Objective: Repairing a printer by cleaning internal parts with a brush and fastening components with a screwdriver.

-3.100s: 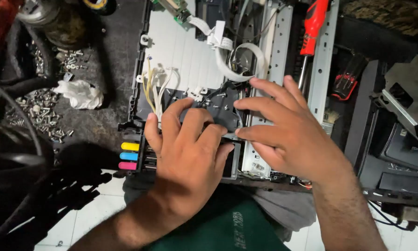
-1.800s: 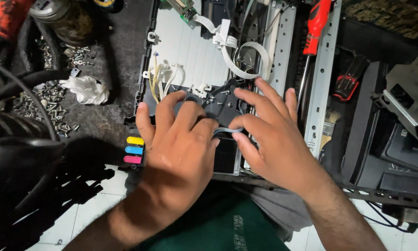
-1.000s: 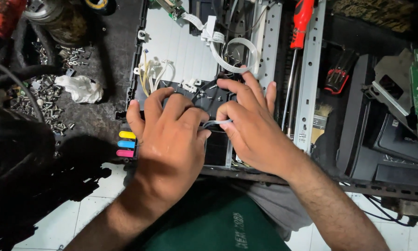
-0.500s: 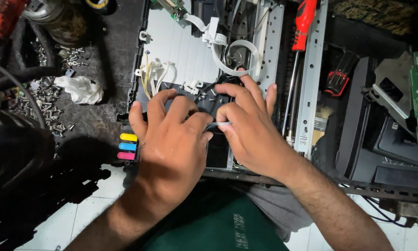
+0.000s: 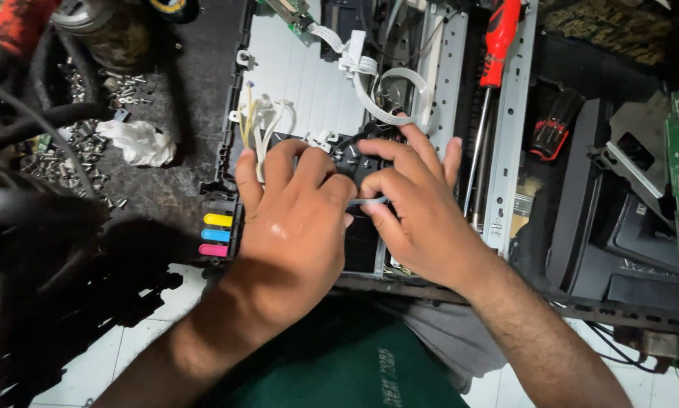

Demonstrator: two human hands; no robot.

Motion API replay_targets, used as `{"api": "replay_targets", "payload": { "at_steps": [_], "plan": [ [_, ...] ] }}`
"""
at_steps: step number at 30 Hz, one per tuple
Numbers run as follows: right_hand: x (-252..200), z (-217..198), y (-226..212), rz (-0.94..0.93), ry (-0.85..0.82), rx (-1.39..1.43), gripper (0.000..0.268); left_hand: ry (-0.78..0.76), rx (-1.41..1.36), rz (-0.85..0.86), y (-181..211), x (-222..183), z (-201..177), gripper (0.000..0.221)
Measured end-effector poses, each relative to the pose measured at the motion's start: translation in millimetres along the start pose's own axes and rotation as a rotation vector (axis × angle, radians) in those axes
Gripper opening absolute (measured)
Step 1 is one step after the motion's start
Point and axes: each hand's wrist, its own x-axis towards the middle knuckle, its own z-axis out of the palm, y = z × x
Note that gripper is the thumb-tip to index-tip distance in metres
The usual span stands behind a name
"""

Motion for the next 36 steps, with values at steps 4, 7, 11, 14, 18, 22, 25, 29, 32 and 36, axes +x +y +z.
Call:
{"api": "replay_targets", "payload": {
  "at_steps": [4, 7, 11, 14, 18, 22, 25, 29, 32, 36],
  "plan": [
    [0.4, 0.2, 1.1, -0.033, 0.063, -0.039, 0.014, 0.101, -0.033, 0.050, -3.4, -7.8, -0.1, 0.010],
    [-0.9, -1.3, 2.4, -0.032, 0.086, -0.056, 0.012, 0.221, -0.072, -0.051, -7.1, -24.2, -6.0, 0.053],
    [-2.8, 0.8, -0.9, -0.101, 0.143, -0.084, 0.011, 0.452, -0.187, -0.129, -27.1, -66.4, -18.4, 0.048],
    [-2.5, 4.1, 0.0, -0.114, 0.154, -0.076, 0.010, 0.456, -0.216, -0.285, -32.8, -87.1, -16.5, 0.057],
    [-2.5, 5.4, 0.0, -0.128, 0.154, -0.065, 0.010, 0.247, -0.348, -0.393, -52.4, -99.8, -2.9, 0.057],
    [-2.1, 6.5, 0.4, -0.129, 0.157, -0.061, 0.008, 0.099, -0.458, -0.676, -68.7, -91.3, 12.0, 0.033],
    [-1.3, 7.9, 2.9, -0.111, 0.157, -0.038, 0.011, 0.020, -0.843, -0.922, -75.0, -86.4, 13.1, 0.024],
    [-1.6, 8.2, 4.3, -0.143, 0.153, -0.074, 0.016, -0.049, -0.881, -0.961, -70.6, -74.6, 5.5, 0.020],
    [-1.5, 7.5, 6.2, -0.172, 0.169, -0.073, 0.014, -0.069, -0.840, -1.026, -66.4, -68.1, -1.5, 0.029],
    [-2.1, 6.3, 8.4, -0.220, 0.207, -0.055, 0.015, -0.024, -0.912, -0.940, -68.1, -70.1, -1.3, 0.027]
  ]
}}
